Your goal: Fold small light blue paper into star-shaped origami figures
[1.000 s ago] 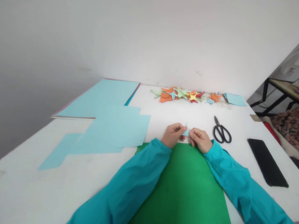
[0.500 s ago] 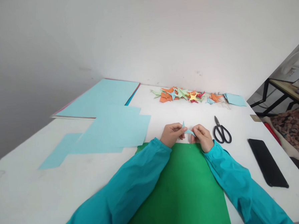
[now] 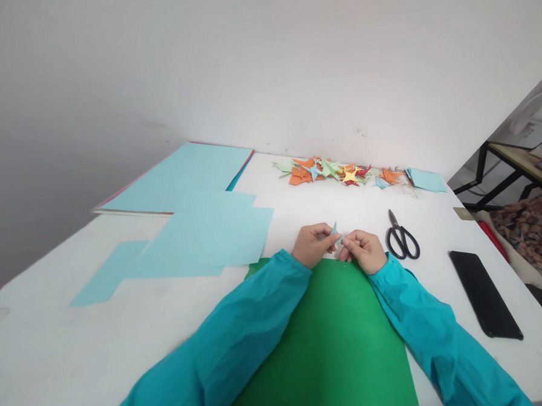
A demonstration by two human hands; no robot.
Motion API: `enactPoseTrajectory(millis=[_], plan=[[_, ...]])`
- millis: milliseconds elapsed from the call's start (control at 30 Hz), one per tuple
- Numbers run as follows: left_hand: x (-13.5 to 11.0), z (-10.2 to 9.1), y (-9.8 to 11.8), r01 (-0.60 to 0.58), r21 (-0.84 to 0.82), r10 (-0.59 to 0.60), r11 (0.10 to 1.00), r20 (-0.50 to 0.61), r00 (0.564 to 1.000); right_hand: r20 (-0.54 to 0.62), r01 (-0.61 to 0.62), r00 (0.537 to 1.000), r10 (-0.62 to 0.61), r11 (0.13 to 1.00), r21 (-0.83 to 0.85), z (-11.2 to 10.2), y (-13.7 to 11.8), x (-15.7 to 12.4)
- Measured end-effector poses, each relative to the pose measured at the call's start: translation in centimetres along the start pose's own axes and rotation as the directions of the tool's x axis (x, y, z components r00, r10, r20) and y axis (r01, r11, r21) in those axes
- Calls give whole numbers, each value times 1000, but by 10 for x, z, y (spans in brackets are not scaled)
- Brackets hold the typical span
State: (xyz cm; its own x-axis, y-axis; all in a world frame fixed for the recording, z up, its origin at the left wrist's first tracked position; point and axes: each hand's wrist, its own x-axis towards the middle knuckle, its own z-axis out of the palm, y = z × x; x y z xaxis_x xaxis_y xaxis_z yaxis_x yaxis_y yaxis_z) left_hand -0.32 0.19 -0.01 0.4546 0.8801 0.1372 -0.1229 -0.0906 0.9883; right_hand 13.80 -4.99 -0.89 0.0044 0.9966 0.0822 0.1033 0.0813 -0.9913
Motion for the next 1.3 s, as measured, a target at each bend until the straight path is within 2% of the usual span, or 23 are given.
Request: enactPoseTrajectory(millis=[133, 400, 567, 733, 900, 1067, 1233, 1300], plan=[[-1, 0, 1, 15, 3, -15, 1000, 18, 1000, 35, 32, 999, -33, 999, 13, 1, 1, -1], [-3, 1, 3, 127, 19, -128, 992, 52, 990, 79, 13, 997, -4, 994, -106, 2, -2, -4], [-1, 1, -1, 170, -29, -168, 985, 70, 983, 77, 4, 997, -2, 1000, -29, 1, -1, -2], [1, 2, -5, 170, -112, -166, 979, 37, 985, 36, 9, 999, -11, 999, 35, 0, 2, -1], [1, 0, -7, 119, -113, -116, 986, 37, 993, 18, 3, 1000, -4, 999, 47, 0, 2, -1], [2, -1, -8, 194, -179, -188, 965, 48, 981, 1, 1, 1000, -1, 1000, 17, 0, 0, -2], [3, 0, -8, 233, -268, -246, 935, -13, 969, -108, 35, 993, -40, 998, -46, 2, 1, -2], [3, 0, -7, 242, -275, -253, 931, -5, 967, -147, 33, 988, -40, 998, -53, 2, 2, -2]])
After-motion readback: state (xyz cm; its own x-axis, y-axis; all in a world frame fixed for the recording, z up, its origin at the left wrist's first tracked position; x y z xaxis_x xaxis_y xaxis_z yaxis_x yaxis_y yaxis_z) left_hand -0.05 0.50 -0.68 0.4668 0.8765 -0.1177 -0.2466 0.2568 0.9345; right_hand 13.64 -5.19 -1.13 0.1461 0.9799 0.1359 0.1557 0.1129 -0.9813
